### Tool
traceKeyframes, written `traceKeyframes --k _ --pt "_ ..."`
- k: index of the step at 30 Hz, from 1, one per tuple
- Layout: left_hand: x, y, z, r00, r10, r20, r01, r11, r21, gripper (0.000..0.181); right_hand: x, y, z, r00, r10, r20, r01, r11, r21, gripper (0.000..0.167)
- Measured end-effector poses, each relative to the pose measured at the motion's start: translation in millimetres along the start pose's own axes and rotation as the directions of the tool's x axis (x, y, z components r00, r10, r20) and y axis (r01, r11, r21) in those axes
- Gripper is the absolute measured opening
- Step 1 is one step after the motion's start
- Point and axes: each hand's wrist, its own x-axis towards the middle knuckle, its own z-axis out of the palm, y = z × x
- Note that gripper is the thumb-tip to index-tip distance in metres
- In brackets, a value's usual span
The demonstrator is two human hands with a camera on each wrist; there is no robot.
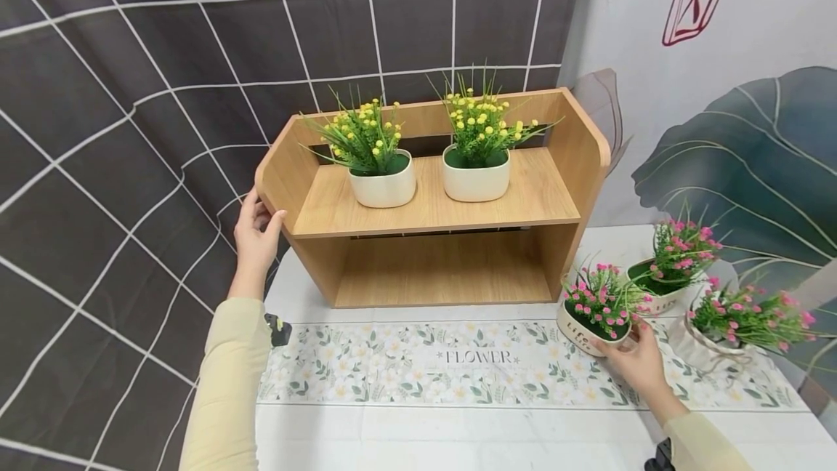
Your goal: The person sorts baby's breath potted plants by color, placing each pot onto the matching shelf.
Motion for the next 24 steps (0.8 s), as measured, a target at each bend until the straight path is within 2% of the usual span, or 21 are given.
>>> traceKeyframes --k 6,14,17,24 --pt "-0.4 -0.7 -0.1 1.000 0.003 -0.001 -0.003 1.000 -0.007 0.054 -8.0 -5.2 0.4 0.998 -0.025 0.056 0.026 1.000 -0.015 0.082" --pt "-0.4 0.7 -0.8 1.000 0.009 -0.004 -0.009 1.000 -0.017 0.054 -14.6 -19.4 3.2 0.985 0.025 0.168 -0.024 1.000 -0.008 0.089" --pt "0.0 1.7 -1.0 1.000 0.008 -0.003 -0.008 1.000 -0.022 0.054 -16.3 -25.4 5.2 0.980 0.015 0.200 -0.014 1.000 -0.007 0.088" --pt "-0.4 2.5 -1.1 1.000 0.000 0.003 0.000 1.000 -0.016 0.054 -15.6 -33.9 14.4 0.968 0.000 0.250 0.001 1.000 -0.003 0.107"
